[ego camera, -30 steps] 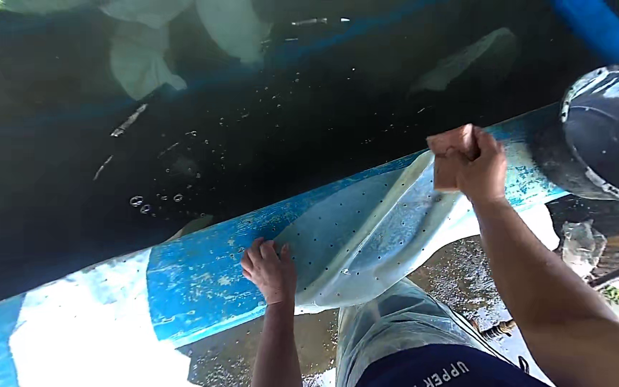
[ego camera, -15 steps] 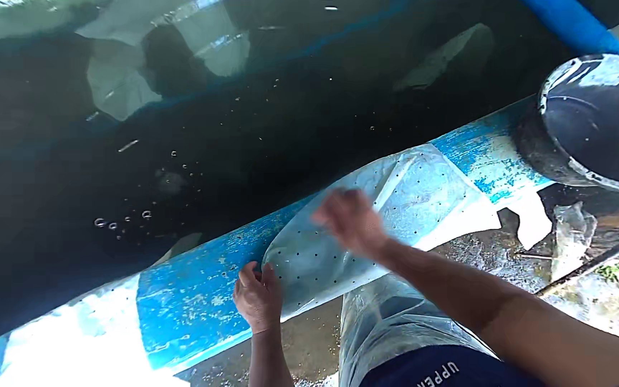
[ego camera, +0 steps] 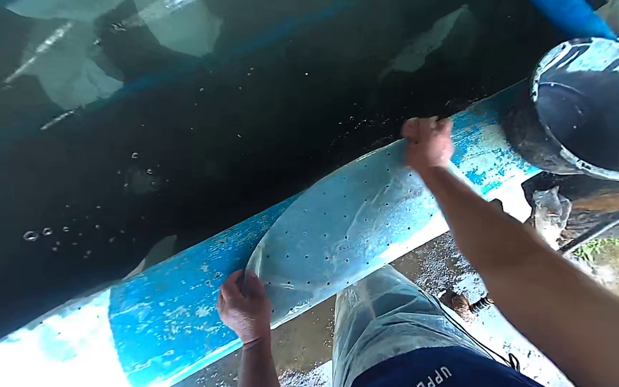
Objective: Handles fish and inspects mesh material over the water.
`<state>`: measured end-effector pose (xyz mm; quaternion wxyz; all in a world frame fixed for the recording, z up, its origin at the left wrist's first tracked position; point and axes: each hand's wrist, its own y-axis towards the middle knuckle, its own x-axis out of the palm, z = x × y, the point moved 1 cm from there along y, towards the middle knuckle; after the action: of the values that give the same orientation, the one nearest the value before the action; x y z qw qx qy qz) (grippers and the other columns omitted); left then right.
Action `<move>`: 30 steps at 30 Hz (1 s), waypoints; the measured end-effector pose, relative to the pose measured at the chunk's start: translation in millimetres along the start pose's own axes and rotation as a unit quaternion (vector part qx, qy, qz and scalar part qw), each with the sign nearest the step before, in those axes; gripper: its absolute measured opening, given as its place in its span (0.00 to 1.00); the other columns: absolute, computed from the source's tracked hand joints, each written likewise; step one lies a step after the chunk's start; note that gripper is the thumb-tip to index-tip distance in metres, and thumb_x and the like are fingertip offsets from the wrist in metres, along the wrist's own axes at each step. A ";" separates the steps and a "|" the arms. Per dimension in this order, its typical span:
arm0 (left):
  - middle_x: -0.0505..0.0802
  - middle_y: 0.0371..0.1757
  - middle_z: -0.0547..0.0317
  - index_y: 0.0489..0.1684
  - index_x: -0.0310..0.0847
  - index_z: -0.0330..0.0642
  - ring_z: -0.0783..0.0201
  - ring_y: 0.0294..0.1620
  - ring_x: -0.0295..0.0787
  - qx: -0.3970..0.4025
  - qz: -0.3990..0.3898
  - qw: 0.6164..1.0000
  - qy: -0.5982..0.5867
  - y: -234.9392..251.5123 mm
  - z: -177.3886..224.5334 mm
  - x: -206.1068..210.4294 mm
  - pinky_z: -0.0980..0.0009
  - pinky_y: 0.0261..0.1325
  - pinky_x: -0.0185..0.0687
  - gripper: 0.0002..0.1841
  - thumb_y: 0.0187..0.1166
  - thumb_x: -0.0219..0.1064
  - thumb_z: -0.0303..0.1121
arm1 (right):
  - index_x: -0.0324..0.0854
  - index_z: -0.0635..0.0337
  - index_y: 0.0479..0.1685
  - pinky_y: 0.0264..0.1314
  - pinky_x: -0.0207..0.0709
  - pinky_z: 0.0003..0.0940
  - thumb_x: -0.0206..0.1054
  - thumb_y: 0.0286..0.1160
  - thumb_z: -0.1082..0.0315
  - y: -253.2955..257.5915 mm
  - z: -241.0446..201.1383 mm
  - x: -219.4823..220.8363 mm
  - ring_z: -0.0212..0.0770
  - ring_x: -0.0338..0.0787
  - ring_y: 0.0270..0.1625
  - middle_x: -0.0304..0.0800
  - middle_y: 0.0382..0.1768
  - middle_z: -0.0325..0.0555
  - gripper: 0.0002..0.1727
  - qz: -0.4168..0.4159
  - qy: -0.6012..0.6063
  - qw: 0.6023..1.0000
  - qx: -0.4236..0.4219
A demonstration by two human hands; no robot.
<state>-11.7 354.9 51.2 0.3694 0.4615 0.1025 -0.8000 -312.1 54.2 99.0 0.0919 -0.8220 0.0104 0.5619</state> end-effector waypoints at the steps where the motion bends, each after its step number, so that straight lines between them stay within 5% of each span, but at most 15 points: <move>1: 0.92 0.41 0.29 0.52 0.84 0.21 0.35 0.45 0.91 -0.008 -0.001 1.000 0.009 1.7 1.7 0.2 0.40 0.56 0.80 0.16 0.82 0.64 0.30 | 0.81 0.57 0.74 0.66 0.78 0.68 0.60 0.85 0.65 -30.6 -26.8 18.7 0.72 0.80 0.73 0.76 0.75 0.72 0.21 0.004 0.010 0.997 -0.080; 4: 0.92 0.44 0.29 0.53 0.84 0.21 0.34 0.49 0.91 -0.015 -0.012 0.999 0.039 2.3 -1.3 -0.2 0.41 0.59 0.80 0.15 0.84 0.64 0.29 | 0.88 0.53 0.66 0.65 0.81 0.59 0.68 0.78 0.68 -163.2 -103.7 94.0 0.62 0.84 0.70 0.86 0.68 0.59 0.18 -0.056 0.091 0.928 -0.358; 6: 0.92 0.46 0.29 0.55 0.83 0.21 0.33 0.51 0.90 -0.008 -0.015 0.999 0.038 1.2 -3.1 0.9 0.40 0.60 0.80 0.16 0.82 0.64 0.29 | 0.81 0.56 0.76 0.65 0.81 0.61 0.66 0.80 0.71 -226.8 -126.8 103.7 0.65 0.81 0.73 0.81 0.73 0.62 0.23 -0.227 0.115 0.866 -0.431; 8: 0.91 0.47 0.25 0.54 0.83 0.19 0.30 0.52 0.90 0.007 -0.013 0.999 0.033 1.4 -1.7 -0.9 0.39 0.61 0.79 0.15 0.83 0.64 0.28 | 0.83 0.59 0.72 0.65 0.82 0.58 0.66 0.81 0.72 -232.6 -107.6 94.1 0.63 0.86 0.71 0.85 0.70 0.61 0.21 -0.235 0.154 0.851 -0.444; 10: 0.91 0.48 0.24 0.53 0.83 0.19 0.30 0.53 0.90 0.006 -0.015 0.999 0.039 1.3 0.7 -2.9 0.39 0.62 0.79 0.15 0.84 0.63 0.28 | 0.89 0.55 0.64 0.68 0.84 0.52 0.67 0.80 0.69 -195.0 -52.2 86.8 0.55 0.89 0.68 0.90 0.66 0.53 0.16 -0.099 0.157 0.887 -0.423; 12: 0.91 0.50 0.24 0.54 0.84 0.21 0.30 0.56 0.89 -0.007 -0.019 0.999 0.043 2.0 1.7 -1.5 0.38 0.64 0.78 0.15 0.84 0.62 0.29 | 0.91 0.49 0.61 0.70 0.82 0.57 0.64 0.84 0.61 -131.2 19.7 59.3 0.56 0.88 0.69 0.91 0.64 0.52 0.15 0.007 0.090 0.946 -0.310; 15: 0.91 0.50 0.26 0.54 0.85 0.22 0.30 0.57 0.89 -0.005 -0.014 0.999 0.052 2.7 3.2 -0.2 0.39 0.64 0.78 0.15 0.85 0.62 0.30 | 0.82 0.58 0.72 0.66 0.74 0.74 0.60 0.86 0.59 -56.8 111.3 -9.3 0.76 0.79 0.72 0.77 0.72 0.75 0.22 0.032 0.032 0.999 -0.007; 17: 0.92 0.50 0.25 0.55 0.85 0.22 0.30 0.57 0.89 0.001 -0.014 0.998 0.054 3.4 3.6 -0.7 0.38 0.64 0.78 0.16 0.85 0.62 0.31 | 0.72 0.63 0.81 0.69 0.71 0.76 0.61 0.82 0.64 -51.6 116.7 -31.0 0.79 0.75 0.75 0.65 0.80 0.80 0.28 0.032 0.043 0.992 0.114; 19: 0.91 0.51 0.25 0.55 0.84 0.22 0.29 0.57 0.89 0.000 -0.024 0.998 0.051 5.7 4.0 -0.7 0.37 0.63 0.77 0.16 0.85 0.62 0.31 | 0.77 0.67 0.74 0.69 0.76 0.69 0.61 0.85 0.62 -83.5 80.5 -16.2 0.75 0.79 0.73 0.72 0.74 0.77 0.24 0.038 0.059 0.997 0.033; 22: 0.91 0.51 0.27 0.57 0.83 0.24 0.30 0.58 0.88 -0.013 -0.058 0.996 0.063 8.0 0.4 -4.0 0.36 0.64 0.76 0.16 0.86 0.60 0.32 | 0.90 0.59 0.57 0.67 0.81 0.58 0.67 0.82 0.65 -178.4 4.0 54.5 0.62 0.87 0.66 0.89 0.61 0.62 0.13 0.004 0.121 0.958 -0.261; 23: 0.91 0.53 0.26 0.58 0.83 0.24 0.29 0.59 0.88 -0.020 -0.068 0.995 0.064 8.3 -0.5 -4.9 0.36 0.65 0.76 0.16 0.87 0.59 0.32 | 0.91 0.53 0.59 0.66 0.83 0.56 0.70 0.77 0.68 -207.0 -14.9 72.5 0.59 0.87 0.66 0.89 0.63 0.57 0.14 -0.044 0.140 0.928 -0.341; 25: 0.90 0.55 0.24 0.60 0.82 0.24 0.28 0.60 0.87 -0.034 -0.082 0.995 0.055 9.5 2.7 -6.5 0.34 0.65 0.75 0.17 0.88 0.60 0.32 | 0.87 0.55 0.69 0.60 0.84 0.59 0.72 0.70 0.77 -229.4 -29.7 77.8 0.65 0.88 0.65 0.87 0.65 0.64 0.24 -0.135 0.163 0.884 -0.417; 28: 0.90 0.55 0.25 0.62 0.81 0.24 0.29 0.59 0.87 -0.039 -0.087 0.994 0.052 8.8 1.1 -9.2 0.35 0.64 0.77 0.17 0.88 0.60 0.32 | 0.89 0.58 0.62 0.64 0.86 0.53 0.72 0.76 0.68 -195.6 20.3 63.7 0.58 0.90 0.63 0.88 0.64 0.61 0.17 -0.041 0.168 0.928 -0.329; 30: 0.90 0.56 0.26 0.62 0.82 0.25 0.30 0.60 0.88 -0.039 -0.089 0.993 0.064 9.3 -0.6 -8.2 0.36 0.65 0.77 0.17 0.88 0.61 0.32 | 0.82 0.61 0.72 0.60 0.85 0.62 0.69 0.81 0.60 -154.7 79.9 37.7 0.66 0.86 0.67 0.79 0.72 0.68 0.24 -0.001 0.114 0.982 -0.153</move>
<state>-2.5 352.8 59.1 0.3066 0.4864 0.1976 -0.7939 -353.3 222.5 57.5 -0.0357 -0.8849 -0.0661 0.4596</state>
